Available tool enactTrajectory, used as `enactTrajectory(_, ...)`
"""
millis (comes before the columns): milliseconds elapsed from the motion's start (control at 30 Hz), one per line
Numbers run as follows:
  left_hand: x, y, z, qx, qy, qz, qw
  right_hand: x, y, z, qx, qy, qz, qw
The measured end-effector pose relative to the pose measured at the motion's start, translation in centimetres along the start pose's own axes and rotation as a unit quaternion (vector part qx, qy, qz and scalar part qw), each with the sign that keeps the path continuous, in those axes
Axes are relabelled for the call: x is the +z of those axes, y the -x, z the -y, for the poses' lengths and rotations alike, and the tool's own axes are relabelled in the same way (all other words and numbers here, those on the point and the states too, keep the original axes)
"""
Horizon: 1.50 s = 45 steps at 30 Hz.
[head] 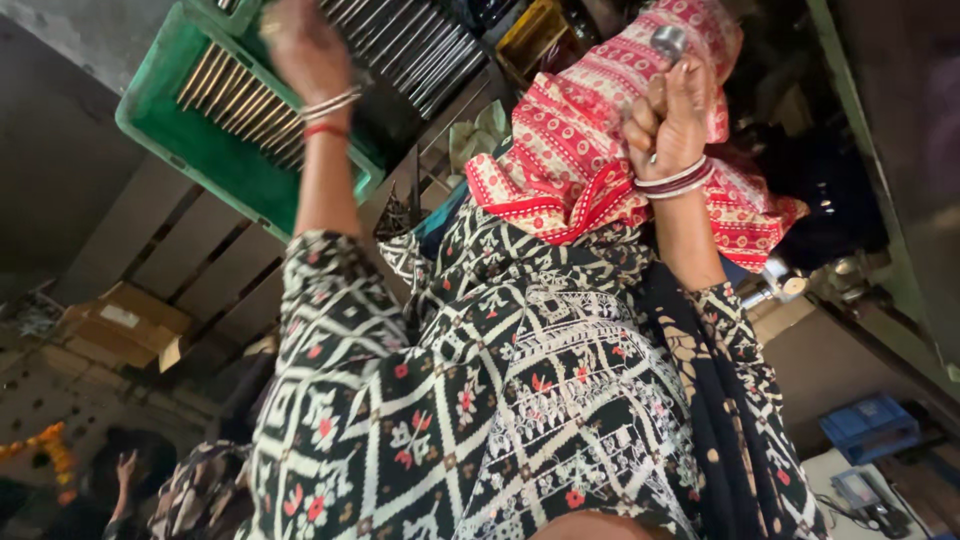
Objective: The person repeatedly picks a metal rod from a green bin, places it into a press machine, operates the press with both hands, and returns the processed rod to the bin. This cycle is repeated continuously.
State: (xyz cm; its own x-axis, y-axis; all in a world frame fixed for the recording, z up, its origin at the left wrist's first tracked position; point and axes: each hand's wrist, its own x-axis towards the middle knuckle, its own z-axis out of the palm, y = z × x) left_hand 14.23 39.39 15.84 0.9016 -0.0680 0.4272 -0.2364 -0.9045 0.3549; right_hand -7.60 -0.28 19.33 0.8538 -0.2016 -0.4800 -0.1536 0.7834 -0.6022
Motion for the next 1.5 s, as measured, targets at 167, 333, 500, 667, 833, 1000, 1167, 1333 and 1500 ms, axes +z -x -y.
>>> enactTrajectory(167,-6.7,6.0,7.8,-0.211,-0.025,0.092,0.973,-2.5,-0.2,-0.4,0.042,-0.044,-0.036,0.997)
enactTrajectory(333,-6.7,12.9,8.1,-0.141,-0.145,0.345,0.917,-1.9,0.4,0.3,0.004,0.032,0.014,0.999)
enactTrajectory(500,-4.4,13.0,6.2,0.002,-0.187,0.417,0.89,-0.2,0.2,0.4,-0.005,0.078,0.025,0.997)
enactTrajectory(667,-3.9,11.5,4.6,-0.135,-0.129,0.517,0.835,0.3,0.3,0.4,0.002,0.062,0.002,0.998)
enactTrajectory(833,-6.4,11.1,6.2,-0.33,-0.074,0.317,0.886,0.1,0.3,0.5,0.008,0.068,0.0,0.998)
enactTrajectory(1000,-7.2,5.5,11.3,-0.09,0.084,-0.163,0.979,0.3,0.0,0.6,0.022,0.044,0.011,0.999)
enactTrajectory(1167,0.6,-0.1,-1.6,-0.14,0.603,0.028,0.785,0.8,-0.1,1.8,0.068,-0.02,-0.067,0.995)
enactTrajectory(1333,0.6,1.0,-23.1,-0.1,0.641,0.363,0.669,1.4,0.3,3.3,0.019,-0.012,-0.055,0.998)
enactTrajectory(1500,-3.3,0.6,-32.0,0.02,0.665,0.463,0.585,2.2,1.5,4.5,0.005,0.045,-0.069,0.997)
